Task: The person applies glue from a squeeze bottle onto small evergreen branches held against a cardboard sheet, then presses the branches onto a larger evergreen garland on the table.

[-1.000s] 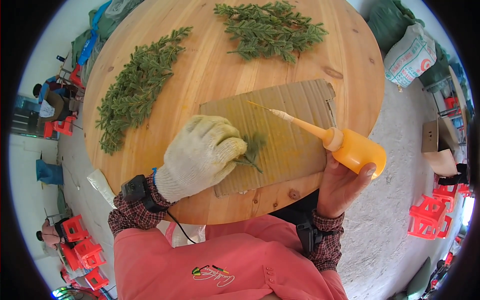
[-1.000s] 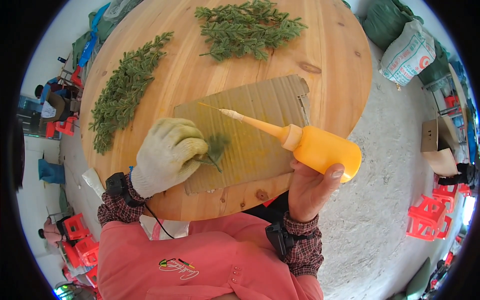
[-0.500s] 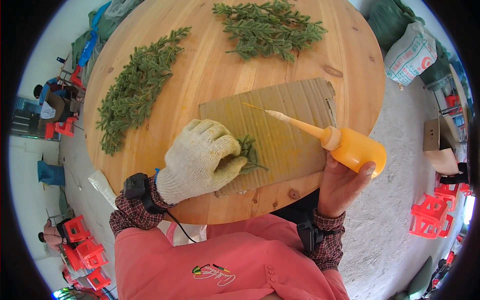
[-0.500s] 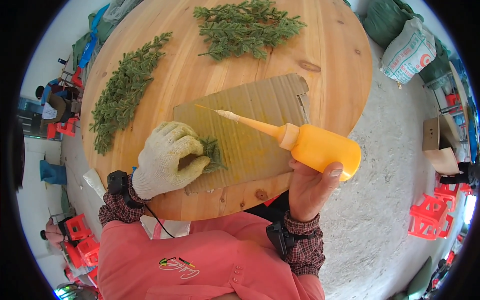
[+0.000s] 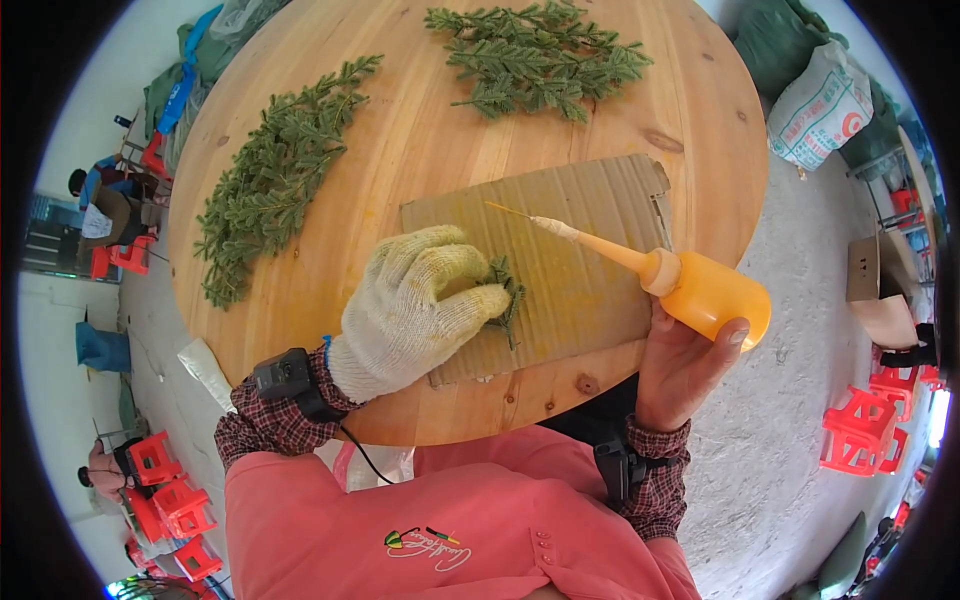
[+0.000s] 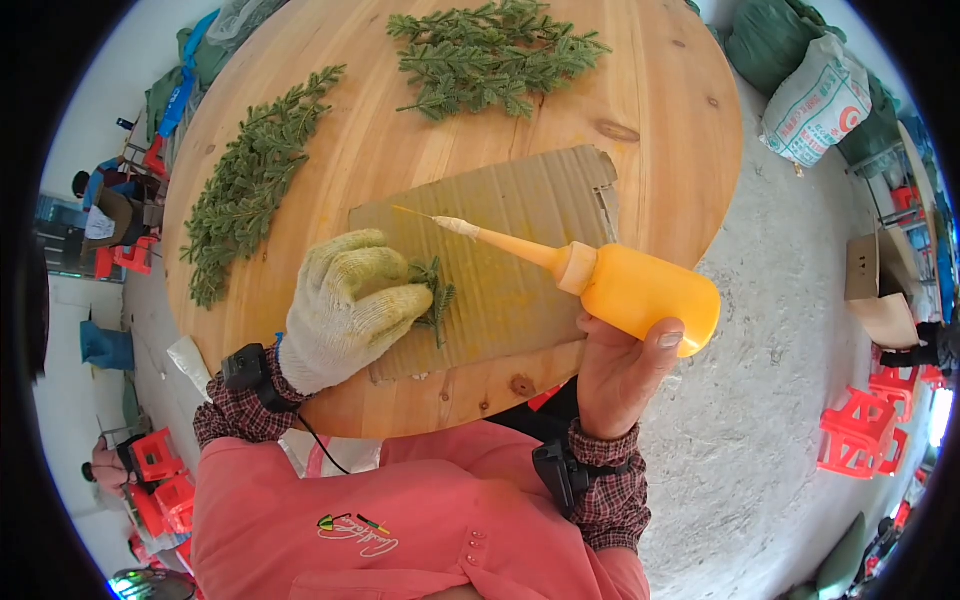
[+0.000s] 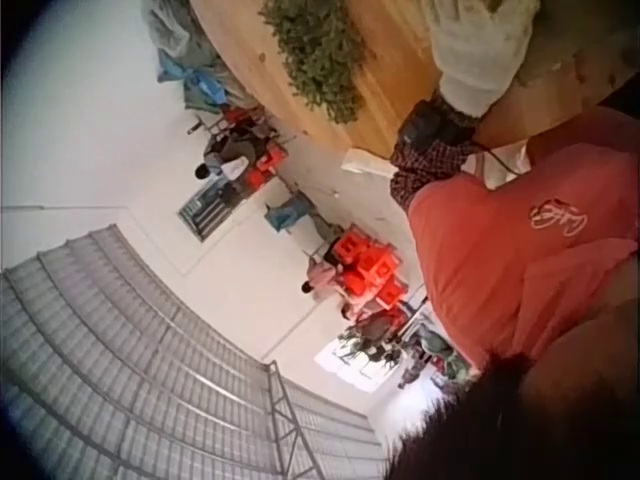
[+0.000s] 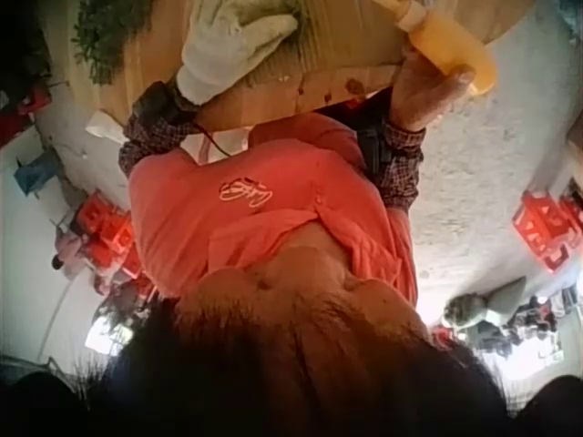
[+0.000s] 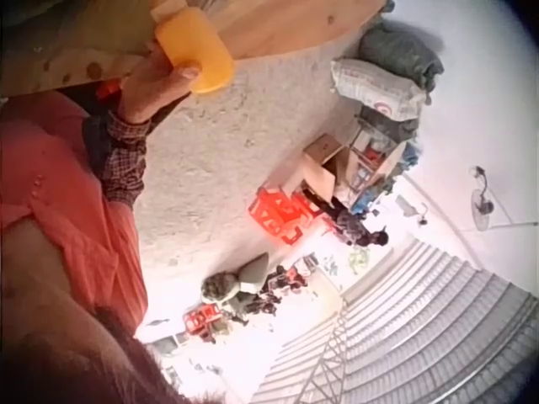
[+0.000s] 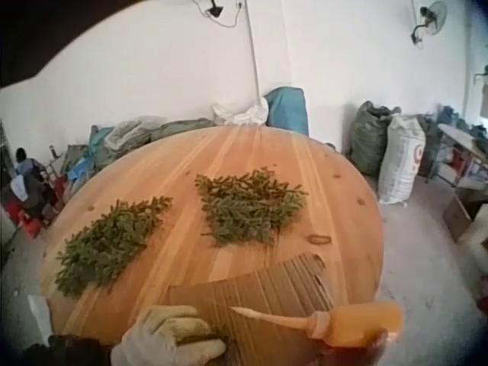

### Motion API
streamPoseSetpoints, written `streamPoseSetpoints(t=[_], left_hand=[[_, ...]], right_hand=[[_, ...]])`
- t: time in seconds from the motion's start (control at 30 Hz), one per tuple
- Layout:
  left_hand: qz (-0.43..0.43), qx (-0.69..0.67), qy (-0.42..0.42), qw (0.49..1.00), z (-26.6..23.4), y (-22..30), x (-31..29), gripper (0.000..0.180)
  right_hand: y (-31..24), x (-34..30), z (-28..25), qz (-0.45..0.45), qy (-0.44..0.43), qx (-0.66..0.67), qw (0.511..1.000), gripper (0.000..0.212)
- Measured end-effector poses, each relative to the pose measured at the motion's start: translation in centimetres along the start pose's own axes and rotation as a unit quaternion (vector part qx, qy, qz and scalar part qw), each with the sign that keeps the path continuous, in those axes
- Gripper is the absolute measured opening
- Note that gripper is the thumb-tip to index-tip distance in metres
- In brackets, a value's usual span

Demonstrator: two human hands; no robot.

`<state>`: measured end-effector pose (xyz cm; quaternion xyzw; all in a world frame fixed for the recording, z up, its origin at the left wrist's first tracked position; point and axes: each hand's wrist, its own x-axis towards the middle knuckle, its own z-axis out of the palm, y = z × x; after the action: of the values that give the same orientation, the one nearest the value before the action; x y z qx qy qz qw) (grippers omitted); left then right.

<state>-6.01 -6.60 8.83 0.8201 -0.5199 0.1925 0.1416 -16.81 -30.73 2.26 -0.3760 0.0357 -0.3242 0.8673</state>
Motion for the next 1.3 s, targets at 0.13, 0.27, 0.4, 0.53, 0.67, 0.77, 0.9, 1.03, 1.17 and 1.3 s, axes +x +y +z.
streamPoseSetpoints(t=[0.13, 0.27, 0.4, 0.53, 0.67, 0.77, 0.9, 1.03, 1.17, 1.3], left_hand=[[-0.059, -0.033, -0.027, 0.997, -0.2, 0.2, 0.9, 0.034], [-0.069, -0.051, -0.031, 0.996, 0.0, 0.0, 0.9, 0.030], [-0.068, -0.065, -0.021, 0.995, 0.5, -0.3, 0.8, 0.028], [-0.079, -0.092, -0.025, 0.992, 0.4, -0.3, 1.2, 0.027], [-0.097, -0.090, -0.043, 0.990, 0.5, 0.1, 1.7, 0.027], [-0.112, -0.078, -0.051, 0.989, 0.8, 0.3, 1.7, 0.033], [-0.141, -0.072, -0.033, 0.987, 1.1, 0.6, 1.6, 0.041], [-0.157, -0.082, -0.024, 0.984, 1.3, 0.5, 1.2, 0.048], [-0.165, -0.086, -0.037, 0.982, 1.4, 0.4, 1.2, 0.054], [-0.157, -0.088, -0.035, 0.983, 1.6, 0.0, 1.2, 0.059]], right_hand=[[0.0, -0.1, 0.1, 0.001, 0.004, -0.004, 1.000, 0.057], [-0.1, -0.2, 0.2, 0.000, 0.017, -0.003, 1.000, 0.058], [0.0, -0.3, 0.3, 0.005, 0.028, -0.010, 1.000, 0.060], [0.0, -0.3, 0.4, 0.002, 0.026, -0.005, 1.000, 0.061], [0.1, -0.3, 0.3, -0.010, 0.042, -0.015, 0.999, 0.061], [0.1, -0.3, 0.3, -0.009, 0.045, -0.022, 0.999, 0.061], [0.1, -0.2, 0.2, -0.013, 0.039, -0.019, 0.999, 0.061], [0.2, -0.4, 0.3, -0.014, 0.024, -0.024, 0.999, 0.060], [0.3, -0.5, 0.0, -0.040, -0.055, 0.006, 0.998, 0.059], [0.1, -1.6, -0.1, -0.046, -0.030, -0.026, 0.998, 0.058]])
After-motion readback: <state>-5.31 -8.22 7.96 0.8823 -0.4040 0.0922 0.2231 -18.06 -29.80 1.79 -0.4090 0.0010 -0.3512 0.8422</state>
